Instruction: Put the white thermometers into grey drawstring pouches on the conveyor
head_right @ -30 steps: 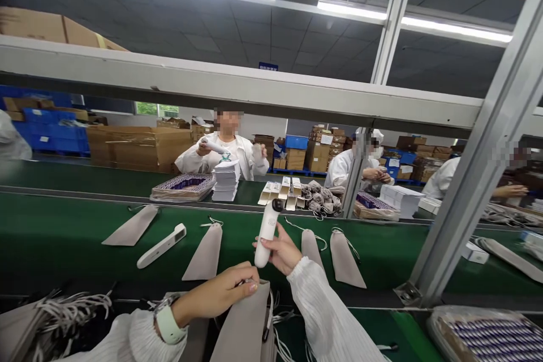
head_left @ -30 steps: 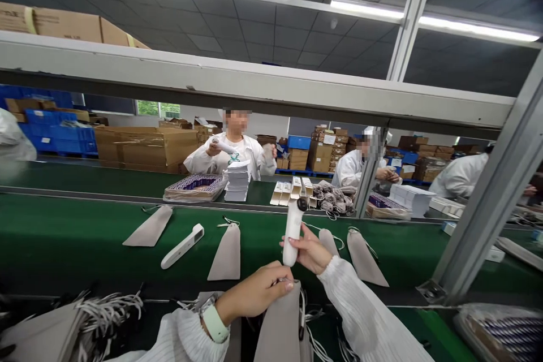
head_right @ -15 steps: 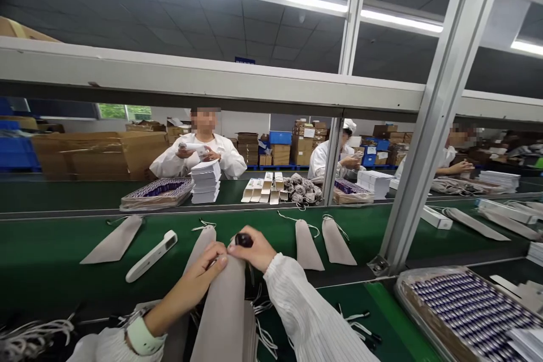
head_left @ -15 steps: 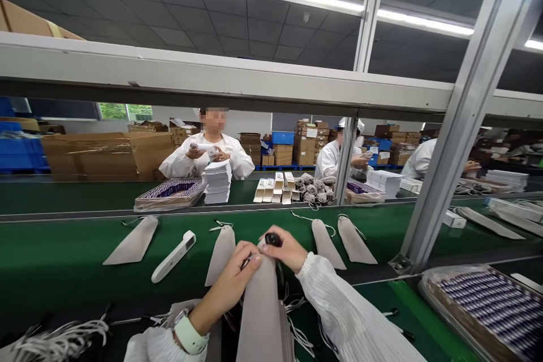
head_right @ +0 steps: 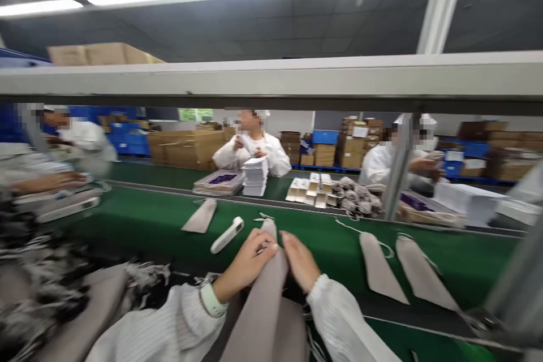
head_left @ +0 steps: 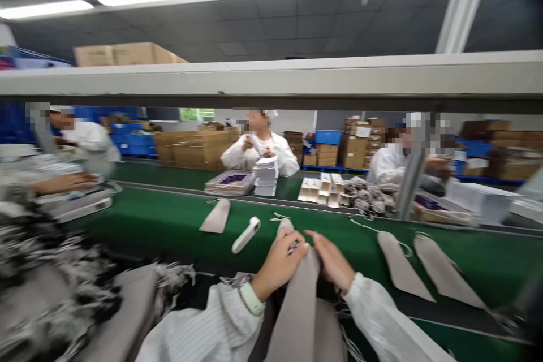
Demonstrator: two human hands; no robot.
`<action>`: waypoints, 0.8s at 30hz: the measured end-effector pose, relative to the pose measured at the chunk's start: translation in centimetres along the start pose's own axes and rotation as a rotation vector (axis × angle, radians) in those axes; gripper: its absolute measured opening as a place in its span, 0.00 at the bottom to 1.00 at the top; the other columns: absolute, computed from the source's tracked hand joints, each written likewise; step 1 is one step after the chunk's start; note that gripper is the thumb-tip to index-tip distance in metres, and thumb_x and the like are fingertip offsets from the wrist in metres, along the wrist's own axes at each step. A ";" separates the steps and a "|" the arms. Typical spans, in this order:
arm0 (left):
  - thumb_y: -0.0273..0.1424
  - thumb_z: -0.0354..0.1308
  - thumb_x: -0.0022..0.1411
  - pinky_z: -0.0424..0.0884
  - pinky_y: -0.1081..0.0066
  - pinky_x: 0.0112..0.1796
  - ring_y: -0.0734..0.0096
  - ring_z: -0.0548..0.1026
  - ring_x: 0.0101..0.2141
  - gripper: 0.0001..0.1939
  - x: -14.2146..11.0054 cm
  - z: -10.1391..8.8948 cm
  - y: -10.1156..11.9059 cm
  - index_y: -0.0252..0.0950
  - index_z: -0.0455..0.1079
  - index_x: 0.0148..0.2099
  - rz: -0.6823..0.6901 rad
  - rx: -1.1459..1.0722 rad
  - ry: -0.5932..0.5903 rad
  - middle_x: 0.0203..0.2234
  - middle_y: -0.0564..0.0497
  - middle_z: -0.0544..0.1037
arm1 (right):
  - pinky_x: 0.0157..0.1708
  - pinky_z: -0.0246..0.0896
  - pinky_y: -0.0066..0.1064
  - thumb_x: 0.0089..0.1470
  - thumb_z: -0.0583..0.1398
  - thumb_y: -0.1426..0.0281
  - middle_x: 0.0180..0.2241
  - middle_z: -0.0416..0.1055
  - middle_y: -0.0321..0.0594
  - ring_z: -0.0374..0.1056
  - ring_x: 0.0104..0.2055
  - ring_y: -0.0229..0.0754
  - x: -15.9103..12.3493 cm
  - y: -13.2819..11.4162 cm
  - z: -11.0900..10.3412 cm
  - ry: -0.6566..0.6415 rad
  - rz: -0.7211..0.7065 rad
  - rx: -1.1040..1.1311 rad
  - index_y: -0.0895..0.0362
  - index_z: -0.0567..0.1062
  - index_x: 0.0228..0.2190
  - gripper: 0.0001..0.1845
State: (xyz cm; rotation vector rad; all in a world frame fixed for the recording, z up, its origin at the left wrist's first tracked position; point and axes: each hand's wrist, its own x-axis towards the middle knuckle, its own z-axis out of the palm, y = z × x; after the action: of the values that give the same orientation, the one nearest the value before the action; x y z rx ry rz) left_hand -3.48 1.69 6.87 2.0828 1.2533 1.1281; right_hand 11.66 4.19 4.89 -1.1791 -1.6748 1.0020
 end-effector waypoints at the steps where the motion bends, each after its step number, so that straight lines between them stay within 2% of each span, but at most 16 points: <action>1: 0.38 0.44 0.58 0.60 0.73 0.38 0.71 0.64 0.35 0.12 -0.1 -0.6 0.4 0.35 0.63 0.36 -0.059 0.044 -0.026 0.30 0.51 0.64 | 0.25 0.58 0.29 0.48 0.44 0.49 0.25 0.69 0.39 0.64 0.25 0.38 0.2 0.4 -0.6 0.144 -0.018 -0.077 0.57 0.66 0.43 0.30; 2: 0.40 0.44 0.58 0.61 0.73 0.34 0.71 0.64 0.31 0.15 -0.4 -1.2 0.8 0.34 0.64 0.36 -0.132 0.076 -0.093 0.26 0.52 0.64 | 0.26 0.58 0.29 0.48 0.45 0.51 0.20 0.68 0.37 0.63 0.23 0.39 0.6 0.9 -1.4 0.276 -0.039 -0.182 0.56 0.67 0.41 0.28; 4: 0.43 0.42 0.57 0.60 0.74 0.26 0.73 0.63 0.22 0.20 -1.0 -2.3 2.0 0.33 0.66 0.30 -0.235 0.064 -0.288 0.18 0.54 0.62 | 0.27 0.56 0.30 0.46 0.48 0.52 0.17 0.66 0.35 0.63 0.22 0.40 1.3 2.1 -3.3 0.488 -0.052 -0.381 0.56 0.68 0.37 0.24; 6: 0.45 0.43 0.56 0.56 0.76 0.20 0.77 0.59 0.16 0.23 -1.9 -2.7 3.3 0.33 0.64 0.23 -0.238 -0.039 -0.459 0.13 0.55 0.60 | 0.28 0.55 0.31 0.45 0.49 0.55 0.18 0.66 0.36 0.64 0.23 0.40 1.9 3.2 -5.0 0.597 -0.050 -0.492 0.56 0.69 0.31 0.19; 8: 0.46 0.44 0.55 0.52 0.77 0.17 0.80 0.56 0.14 0.22 -2.7 -2.6 4.5 0.33 0.62 0.21 -0.221 -0.208 -0.524 0.12 0.56 0.59 | 0.27 0.54 0.30 0.45 0.49 0.55 0.18 0.67 0.38 0.63 0.22 0.40 2.1 3.5 -6.1 0.596 -0.005 -0.472 0.56 0.69 0.26 0.19; 9: 0.46 0.45 0.55 0.50 0.77 0.15 0.81 0.54 0.13 0.22 -3.0 -2.4 5.0 0.34 0.61 0.21 -0.229 -0.313 -0.523 0.11 0.57 0.58 | 0.24 0.54 0.29 0.45 0.49 0.54 0.17 0.66 0.38 0.62 0.20 0.39 2.0 3.4 -6.3 0.534 0.034 -0.405 0.57 0.70 0.26 0.20; 10: 0.46 0.45 0.55 0.48 0.77 0.14 0.82 0.52 0.12 0.22 -3.2 -2.2 5.3 0.34 0.60 0.22 -0.241 -0.418 -0.488 0.10 0.59 0.55 | 0.20 0.52 0.28 0.45 0.48 0.53 0.17 0.66 0.39 0.59 0.17 0.37 1.9 3.1 -6.3 0.412 0.080 -0.306 0.57 0.70 0.28 0.22; 11: 0.47 0.44 0.56 0.46 0.77 0.14 0.83 0.49 0.11 0.21 -3.3 -2.0 5.5 0.34 0.61 0.23 -0.247 -0.519 -0.429 0.09 0.60 0.52 | 0.16 0.49 0.27 0.45 0.46 0.51 0.18 0.67 0.40 0.56 0.14 0.35 1.6 2.7 -6.0 0.236 0.124 -0.186 0.58 0.70 0.31 0.26; 13: 0.46 0.44 0.57 0.43 0.77 0.13 0.83 0.45 0.11 0.21 -3.2 -1.5 5.6 0.34 0.62 0.25 -0.217 -0.668 -0.261 0.09 0.61 0.48 | 0.12 0.45 0.24 0.42 0.48 0.48 0.23 0.69 0.42 0.51 0.11 0.31 0.6 1.7 -4.7 -0.196 0.156 0.066 0.58 0.68 0.40 0.32; 15: 0.44 0.44 0.58 0.44 0.78 0.14 0.84 0.47 0.12 0.20 -3.0 -1.3 5.4 0.33 0.64 0.28 -0.152 -0.706 -0.094 0.11 0.61 0.48 | 0.16 0.52 0.26 0.34 0.57 0.51 0.30 0.70 0.44 0.58 0.16 0.33 -0.7 0.8 -2.6 -0.561 0.097 0.227 0.57 0.65 0.44 0.36; 16: 0.44 0.44 0.58 0.46 0.78 0.15 0.84 0.48 0.13 0.20 -2.9 -1.2 5.3 0.33 0.65 0.29 -0.125 -0.692 -0.046 0.13 0.60 0.51 | 0.22 0.57 0.28 0.30 0.61 0.55 0.32 0.70 0.44 0.63 0.21 0.36 -1.3 0.4 -1.5 -0.670 0.050 0.258 0.56 0.65 0.44 0.36; 17: 0.43 0.44 0.58 0.48 0.78 0.16 0.84 0.51 0.13 0.19 -2.8 -1.2 5.3 0.32 0.66 0.30 -0.101 -0.668 -0.023 0.15 0.59 0.54 | 0.28 0.59 0.31 0.27 0.64 0.60 0.32 0.69 0.43 0.66 0.27 0.39 -1.7 0.1 -0.5 -0.714 0.008 0.263 0.56 0.67 0.41 0.34; 18: 0.42 0.44 0.58 0.51 0.78 0.17 0.85 0.53 0.14 0.19 -2.8 -1.3 5.3 0.32 0.67 0.30 -0.078 -0.636 -0.019 0.18 0.57 0.57 | 0.34 0.59 0.34 0.27 0.65 0.64 0.32 0.69 0.43 0.66 0.32 0.43 -2.0 -0.1 0.3 -0.705 -0.015 0.253 0.56 0.69 0.37 0.29; 20: 0.41 0.43 0.59 0.56 0.78 0.20 0.84 0.57 0.17 0.20 -2.8 -1.3 5.3 0.32 0.69 0.30 -0.035 -0.550 -0.031 0.22 0.54 0.61 | 0.39 0.58 0.37 0.30 0.63 0.65 0.30 0.69 0.44 0.66 0.36 0.46 -1.6 -0.2 0.7 -0.551 0.006 0.230 0.56 0.71 0.29 0.18; 22: 0.40 0.42 0.60 0.61 0.76 0.26 0.80 0.62 0.21 0.19 -2.9 -1.1 5.1 0.33 0.70 0.32 0.011 -0.424 -0.024 0.25 0.52 0.64 | 0.38 0.58 0.38 0.32 0.61 0.62 0.32 0.69 0.48 0.66 0.37 0.49 -0.3 0.4 -0.7 -0.255 0.065 0.220 0.56 0.71 0.27 0.15; 24: 0.37 0.45 0.59 0.62 0.75 0.33 0.74 0.66 0.29 0.15 -2.9 -0.3 4.3 0.35 0.70 0.35 0.063 -0.223 -0.051 0.27 0.50 0.67 | 0.36 0.59 0.38 0.33 0.59 0.58 0.39 0.67 0.52 0.64 0.40 0.52 1.4 1.7 -3.6 0.121 0.134 0.147 0.55 0.70 0.31 0.20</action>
State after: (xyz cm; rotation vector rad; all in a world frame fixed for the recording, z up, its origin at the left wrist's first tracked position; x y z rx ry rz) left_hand -2.34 -2.92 8.93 1.9830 0.9952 1.1763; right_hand 15.19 6.46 4.76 -1.2406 -1.4187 1.0942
